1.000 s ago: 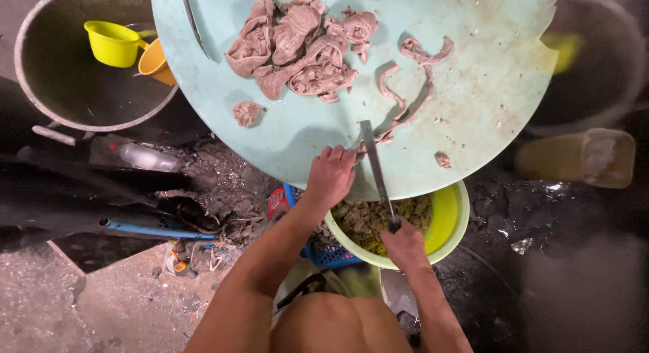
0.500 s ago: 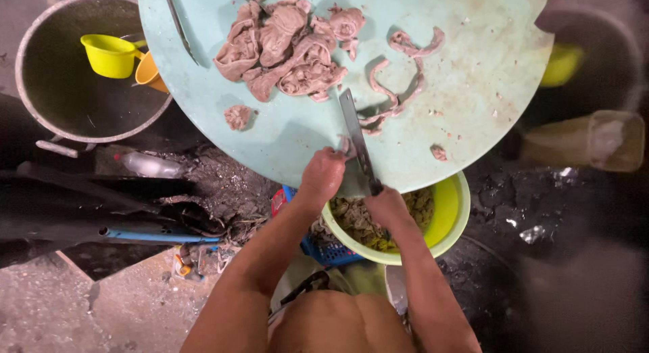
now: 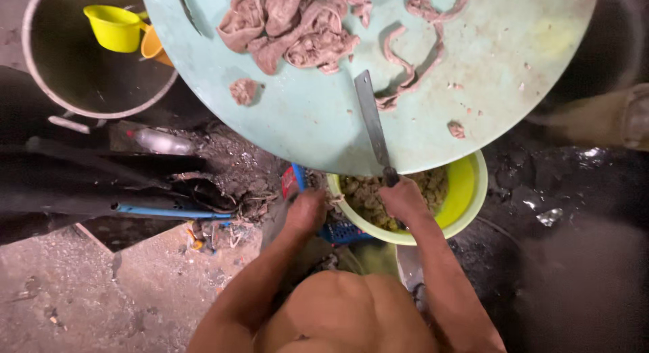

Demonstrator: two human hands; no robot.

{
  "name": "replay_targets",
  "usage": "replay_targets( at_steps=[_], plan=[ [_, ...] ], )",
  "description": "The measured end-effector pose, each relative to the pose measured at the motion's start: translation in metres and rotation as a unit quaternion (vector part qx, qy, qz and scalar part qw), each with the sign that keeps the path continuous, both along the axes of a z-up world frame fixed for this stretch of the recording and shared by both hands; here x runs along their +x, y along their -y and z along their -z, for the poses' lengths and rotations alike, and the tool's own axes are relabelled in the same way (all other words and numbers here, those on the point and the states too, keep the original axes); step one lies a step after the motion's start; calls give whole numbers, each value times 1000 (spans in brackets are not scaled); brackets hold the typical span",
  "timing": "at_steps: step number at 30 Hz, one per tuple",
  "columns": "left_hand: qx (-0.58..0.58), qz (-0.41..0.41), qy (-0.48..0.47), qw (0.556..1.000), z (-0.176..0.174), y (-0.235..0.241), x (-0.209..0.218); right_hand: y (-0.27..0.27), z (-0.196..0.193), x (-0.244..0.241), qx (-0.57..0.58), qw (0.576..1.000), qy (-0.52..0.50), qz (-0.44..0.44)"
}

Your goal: The person cuts pieces of meat on a circular surface using a cleaver and places the cut pieces into a pot.

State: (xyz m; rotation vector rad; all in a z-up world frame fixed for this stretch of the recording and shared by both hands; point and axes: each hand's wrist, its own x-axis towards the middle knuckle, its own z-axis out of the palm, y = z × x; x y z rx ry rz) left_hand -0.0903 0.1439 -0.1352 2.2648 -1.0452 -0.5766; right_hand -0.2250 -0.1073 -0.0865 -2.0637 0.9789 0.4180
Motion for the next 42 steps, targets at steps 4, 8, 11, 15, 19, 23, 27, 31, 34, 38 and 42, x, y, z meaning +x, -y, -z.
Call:
replay_targets(
  at_steps=[4, 8, 11, 15, 19, 23, 27, 31, 34, 38, 42],
  plan=[
    [95, -37, -32, 994, 15, -12, -1, -4, -20, -16, -83, 993, 53, -71],
    [39, -40, 28, 998, -30, 3, 29, -14, -59, -37, 98, 978, -68, 169],
    [-123, -52, 86, 987, -74, 37, 47, -24, -82, -48, 103, 973, -49, 201],
    [-159, -24, 82, 984, -107, 105, 64, -33, -91, -59, 124, 949, 19, 289],
    [-171, -12, 148, 974, -123, 161, 73, -35, -88, -65, 106, 950, -11, 295],
    [-108, 17, 198, 974, -113, 202, 80, -47, -82, -66, 131, 934, 5, 333],
    [-64, 60, 186, 979, -85, 208, 91, -47, -73, -62, 43, 963, 30, 264],
    [-69, 78, 178, 979, -74, 169, 92, -34, -66, -55, 9, 981, 7, 195],
    [-54, 70, 172, 981, -81, 127, 88, -33, -64, -56, 9, 990, -28, 136],
    [-6, 67, 153, 986, -97, 88, 87, -32, -65, -49, -19, 999, 17, 44],
    [-12, 22, 127, 992, -105, 74, 83, -32, -71, -27, 39, 999, -33, 4]
  ],
)
